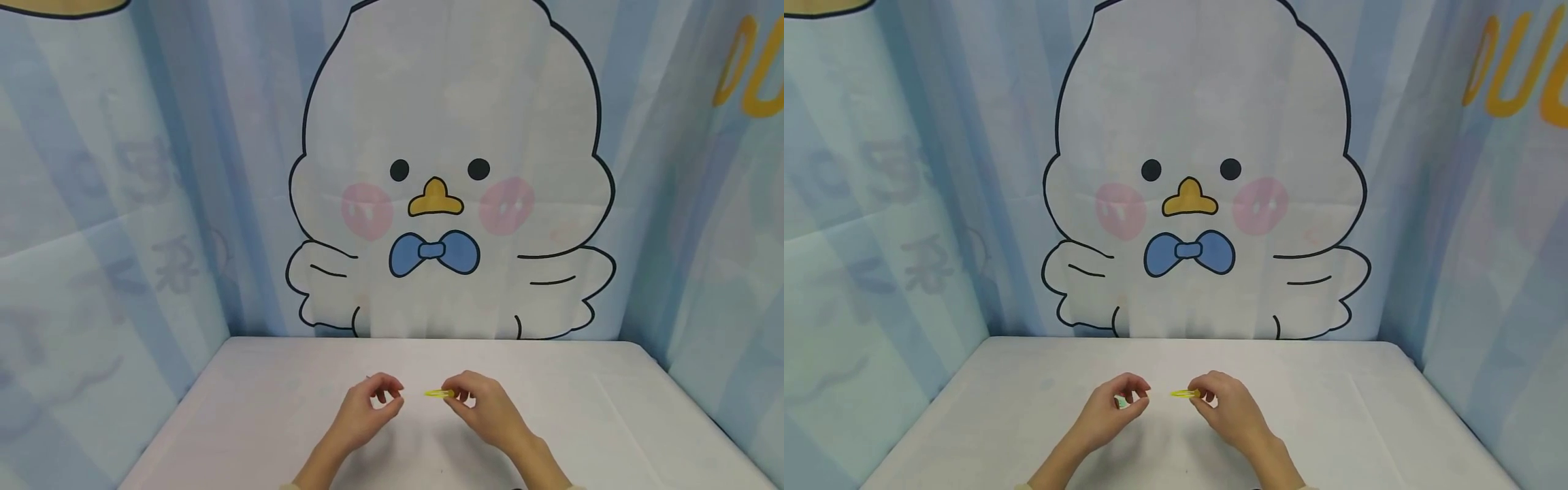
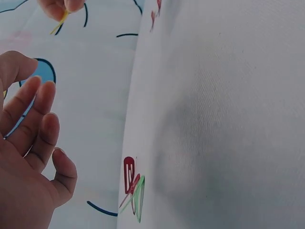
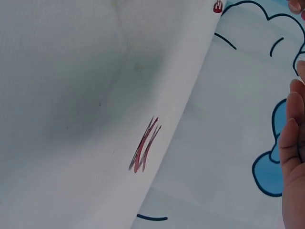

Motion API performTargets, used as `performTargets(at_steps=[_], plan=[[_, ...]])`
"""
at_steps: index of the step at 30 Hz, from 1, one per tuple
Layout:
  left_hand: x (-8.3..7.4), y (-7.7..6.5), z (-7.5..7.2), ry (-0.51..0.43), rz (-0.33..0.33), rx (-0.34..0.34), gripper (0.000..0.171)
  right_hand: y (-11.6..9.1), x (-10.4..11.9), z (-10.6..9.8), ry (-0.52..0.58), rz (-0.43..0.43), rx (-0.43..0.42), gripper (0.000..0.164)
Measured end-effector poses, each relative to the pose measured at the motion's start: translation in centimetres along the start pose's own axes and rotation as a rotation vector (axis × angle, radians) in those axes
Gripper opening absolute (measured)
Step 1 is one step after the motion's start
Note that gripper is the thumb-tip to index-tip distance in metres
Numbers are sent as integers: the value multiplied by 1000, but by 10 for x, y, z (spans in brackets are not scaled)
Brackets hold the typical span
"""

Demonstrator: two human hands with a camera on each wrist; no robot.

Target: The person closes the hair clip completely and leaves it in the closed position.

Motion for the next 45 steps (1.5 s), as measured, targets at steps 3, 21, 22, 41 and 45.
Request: performTargets(at_steps=[3,21,22,41,45], plan=[[5,0,-4,2,13,-7,14,-2,-4,-3,2,4,-6,31],[40,-4,-42,54,-66,-47,16,-15,-36,-17,20,276,138,22],[41,-4,-44,61,-77,-49,16,-16,-39,-19,20,294,147,21],[75,2,-56,109,-211,-25,16,-33,-67,-25,13,368,316,15],[77,3,-57,125,-224,-20,17,-36,-73,-25,-1,429,357,16]])
Point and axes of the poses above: each hand's wrist, its own y-axis towards the middle knuckle, its own z-axis out of the palm, x = y × z, the point moved 3 cm from there along y, towards the middle knuckle, and after that the axes turned 2 degrees about -y, right-handed, at the moved point
